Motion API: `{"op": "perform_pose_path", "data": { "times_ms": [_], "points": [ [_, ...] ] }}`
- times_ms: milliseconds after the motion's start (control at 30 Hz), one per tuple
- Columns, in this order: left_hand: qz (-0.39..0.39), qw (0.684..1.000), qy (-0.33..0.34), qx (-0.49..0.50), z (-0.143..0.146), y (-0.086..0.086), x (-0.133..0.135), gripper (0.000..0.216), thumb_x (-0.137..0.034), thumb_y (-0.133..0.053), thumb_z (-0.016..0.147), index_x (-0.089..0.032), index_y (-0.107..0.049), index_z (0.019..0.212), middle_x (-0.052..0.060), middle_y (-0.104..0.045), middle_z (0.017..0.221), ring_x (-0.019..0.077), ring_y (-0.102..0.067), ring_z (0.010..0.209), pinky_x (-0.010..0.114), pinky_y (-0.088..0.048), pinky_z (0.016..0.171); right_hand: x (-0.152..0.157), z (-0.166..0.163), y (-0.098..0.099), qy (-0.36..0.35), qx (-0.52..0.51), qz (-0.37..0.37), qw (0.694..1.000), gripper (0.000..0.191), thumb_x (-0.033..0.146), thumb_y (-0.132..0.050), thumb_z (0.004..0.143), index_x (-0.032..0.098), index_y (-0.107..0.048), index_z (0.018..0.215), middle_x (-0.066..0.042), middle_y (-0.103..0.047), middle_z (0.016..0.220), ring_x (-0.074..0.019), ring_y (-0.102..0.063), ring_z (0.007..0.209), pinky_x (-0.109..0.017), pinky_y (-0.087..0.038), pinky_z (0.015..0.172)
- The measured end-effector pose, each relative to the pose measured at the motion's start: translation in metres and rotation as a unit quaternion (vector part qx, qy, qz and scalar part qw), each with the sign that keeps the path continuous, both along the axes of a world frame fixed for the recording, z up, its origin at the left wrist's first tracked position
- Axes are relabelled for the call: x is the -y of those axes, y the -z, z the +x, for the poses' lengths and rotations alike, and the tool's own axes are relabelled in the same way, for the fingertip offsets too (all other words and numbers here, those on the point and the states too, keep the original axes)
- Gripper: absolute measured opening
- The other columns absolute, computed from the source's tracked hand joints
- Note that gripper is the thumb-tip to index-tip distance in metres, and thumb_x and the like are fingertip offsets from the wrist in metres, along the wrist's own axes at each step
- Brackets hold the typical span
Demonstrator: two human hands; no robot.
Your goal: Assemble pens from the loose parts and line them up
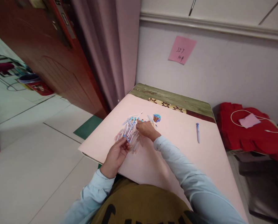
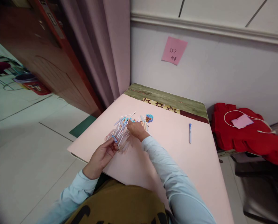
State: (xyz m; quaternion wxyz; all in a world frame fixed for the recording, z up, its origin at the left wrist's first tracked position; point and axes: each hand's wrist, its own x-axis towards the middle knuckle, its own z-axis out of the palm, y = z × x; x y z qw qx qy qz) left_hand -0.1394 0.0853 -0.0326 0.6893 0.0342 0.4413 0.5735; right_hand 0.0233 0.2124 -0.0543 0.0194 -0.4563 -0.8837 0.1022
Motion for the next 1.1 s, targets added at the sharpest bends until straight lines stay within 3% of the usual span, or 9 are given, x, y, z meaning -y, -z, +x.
{"op": "perform_pose_path", "data": {
  "times_ms": [167,233,267,367,400,467,600,767,1100],
  "points": [
    [0.003,1.000,0.005,-0.006,0.006,-0.010,-0.009,0.007,-0.005,-0.064,0.081,-0.011,-0.063,0.084,0.002,-0.066,0.069,0.0104,-0.061,0.056,0.021,-0.052,0.055,0.007,0.011,-0.003,0.074,-0.086,0.010,0.993,0.024,0.020,-0.040,0.097,0.014,-0.062,0.105,-0.012,-0.067,0.106,-0.0188,-0.067,0.089,-0.029,-0.049,0.078],
    [0.001,1.000,0.010,-0.004,0.012,-0.016,-0.014,0.008,-0.003,-0.063,0.082,-0.011,-0.064,0.083,0.004,-0.067,0.072,0.0114,-0.064,0.060,0.022,-0.054,0.060,0.020,0.018,-0.007,0.138,-0.188,-0.015,0.972,0.025,0.019,-0.035,0.097,0.014,-0.059,0.104,-0.008,-0.069,0.092,-0.0161,-0.068,0.080,-0.026,-0.050,0.072],
    [0.004,1.000,0.014,-0.002,0.016,-0.019,-0.017,0.009,-0.002,-0.063,0.082,-0.011,-0.064,0.083,0.004,-0.068,0.073,0.0119,-0.065,0.063,0.022,-0.055,0.063,0.028,0.022,-0.011,0.181,-0.280,-0.048,0.942,0.024,0.021,-0.035,0.096,0.015,-0.058,0.103,-0.005,-0.069,0.084,-0.0149,-0.068,0.073,-0.024,-0.051,0.067],
    [0.019,0.999,0.024,0.008,0.032,-0.027,-0.025,0.010,-0.002,-0.063,0.083,-0.011,-0.065,0.082,0.005,-0.069,0.076,0.0126,-0.067,0.069,0.024,-0.057,0.071,0.061,0.035,-0.025,0.256,-0.523,-0.148,0.799,0.017,0.034,-0.052,0.089,0.018,-0.059,0.090,0.001,-0.064,0.068,-0.0138,-0.065,0.058,-0.022,-0.048,0.053],
    [0.019,0.999,0.026,0.015,0.038,-0.028,-0.027,0.010,-0.002,-0.062,0.083,-0.011,-0.065,0.082,0.005,-0.069,0.077,0.0129,-0.067,0.070,0.025,-0.057,0.073,0.073,0.038,-0.030,0.260,-0.558,-0.158,0.772,0.018,0.036,-0.058,0.086,0.019,-0.061,0.087,0.002,-0.063,0.066,-0.0136,-0.064,0.057,-0.022,-0.048,0.052],
    [0.009,0.999,0.029,0.038,0.050,-0.029,-0.030,0.009,-0.003,-0.061,0.085,-0.010,-0.066,0.084,0.006,-0.070,0.079,0.0135,-0.068,0.073,0.027,-0.058,0.076,0.095,0.044,-0.040,0.270,-0.590,-0.138,0.748,0.020,0.038,-0.065,0.082,0.018,-0.065,0.086,0.000,-0.066,0.069,-0.0136,-0.064,0.058,-0.023,-0.050,0.054],
    [-0.004,0.994,0.060,0.094,0.068,-0.026,-0.028,0.006,-0.004,-0.063,0.085,-0.009,-0.066,0.085,0.007,-0.071,0.082,0.0132,-0.069,0.076,0.027,-0.057,0.079,0.126,0.051,-0.052,0.276,-0.556,-0.046,0.783,0.019,0.037,-0.066,0.085,0.019,-0.070,0.088,-0.003,-0.071,0.076,-0.0148,-0.067,0.065,-0.026,-0.055,0.064],
    [0.021,0.992,0.084,0.089,0.076,-0.022,-0.021,0.013,-0.005,-0.071,0.078,-0.014,-0.066,0.087,0.004,-0.071,0.083,0.0134,-0.068,0.078,0.028,-0.056,0.082,0.137,0.056,-0.054,0.259,-0.464,0.049,0.846,0.014,0.033,-0.064,0.087,0.021,-0.070,0.089,-0.003,-0.073,0.081,-0.0151,-0.067,0.067,-0.027,-0.055,0.067],
    [0.008,0.993,0.094,0.068,0.079,-0.008,-0.007,0.011,-0.005,-0.073,0.076,-0.013,-0.066,0.080,0.004,-0.071,0.080,0.0129,-0.067,0.075,0.026,-0.053,0.079,0.144,0.052,-0.049,0.244,-0.357,0.071,0.899,0.013,0.027,-0.058,0.089,0.022,-0.069,0.086,-0.003,-0.072,0.082,-0.0158,-0.066,0.072,-0.026,-0.051,0.068]
  ]
}}
